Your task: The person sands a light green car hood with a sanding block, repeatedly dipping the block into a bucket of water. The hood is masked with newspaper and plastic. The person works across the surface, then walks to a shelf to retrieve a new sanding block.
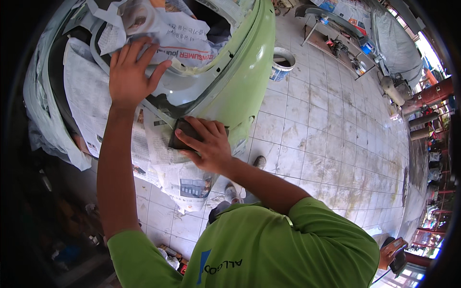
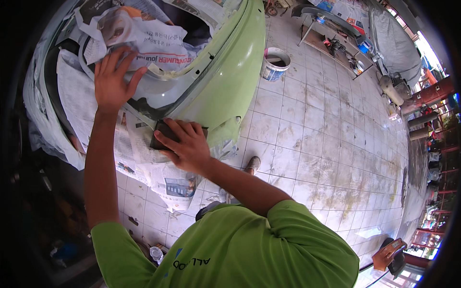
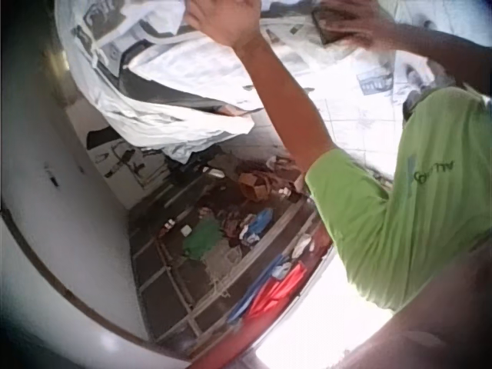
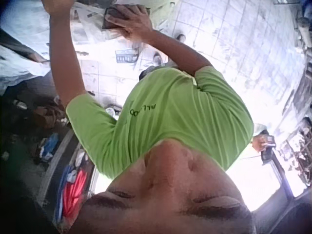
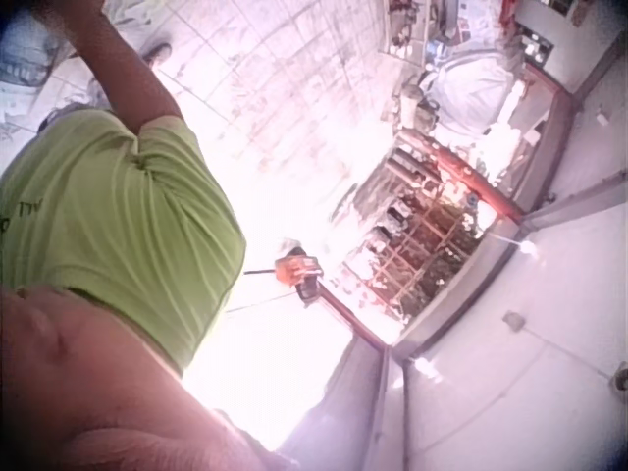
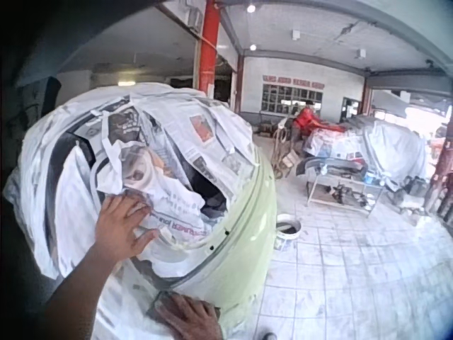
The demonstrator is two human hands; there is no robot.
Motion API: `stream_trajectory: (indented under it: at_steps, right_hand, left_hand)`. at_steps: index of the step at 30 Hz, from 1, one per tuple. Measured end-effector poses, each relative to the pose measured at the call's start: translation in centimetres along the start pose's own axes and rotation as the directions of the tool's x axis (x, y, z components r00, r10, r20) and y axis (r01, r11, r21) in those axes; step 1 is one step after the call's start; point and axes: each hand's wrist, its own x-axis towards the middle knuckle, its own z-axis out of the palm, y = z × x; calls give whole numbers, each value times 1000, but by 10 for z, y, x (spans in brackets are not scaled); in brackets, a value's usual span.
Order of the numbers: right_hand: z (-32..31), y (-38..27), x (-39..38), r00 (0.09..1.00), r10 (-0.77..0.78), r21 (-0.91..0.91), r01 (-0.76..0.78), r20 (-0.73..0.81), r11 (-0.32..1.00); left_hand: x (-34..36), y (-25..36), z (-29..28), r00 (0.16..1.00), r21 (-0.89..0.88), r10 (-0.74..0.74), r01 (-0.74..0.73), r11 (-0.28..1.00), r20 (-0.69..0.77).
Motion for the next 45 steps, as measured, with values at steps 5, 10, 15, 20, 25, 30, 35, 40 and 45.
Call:
stream_trajectory:
  at_steps: [5,10,15,20,25,30,35,40,45]
  right_hand:
    - [-43,237,47,925,302,4,-309,-232,951]
    - [-13,167,44,797,534,-6,-558,-283,829]
    - [1,12,-46,969,246,92,-242,-31,966]
    - [-36,226,36,856,375,18,-395,-356,918]
    - [-10,145,23,842,463,-31,-490,-275,871]
    - [0,1,-54,983,183,68,-182,-21,981]
    - [-33,190,30,853,415,51,-422,-316,905]
    - [-16,135,26,822,512,-18,-532,-248,846]
    - [-17,16,-34,982,186,-14,-186,-12,982]
  left_hand:
    - [25,7,2,999,-16,-6,5,1000,-33]
    - [9,2,1,1000,48,-17,16,999,17]
    - [7,0,1,998,57,11,-14,998,62]
    - [20,4,3,999,56,12,-14,998,46]
    - [8,-1,2,998,77,-23,18,997,61]
    - [6,-1,1,994,95,6,-16,995,106]
    - [17,0,1,998,88,16,-22,996,67]
    - [9,-1,2,998,114,-5,-2,993,59]
    - [10,-4,4,998,78,32,-36,996,55]
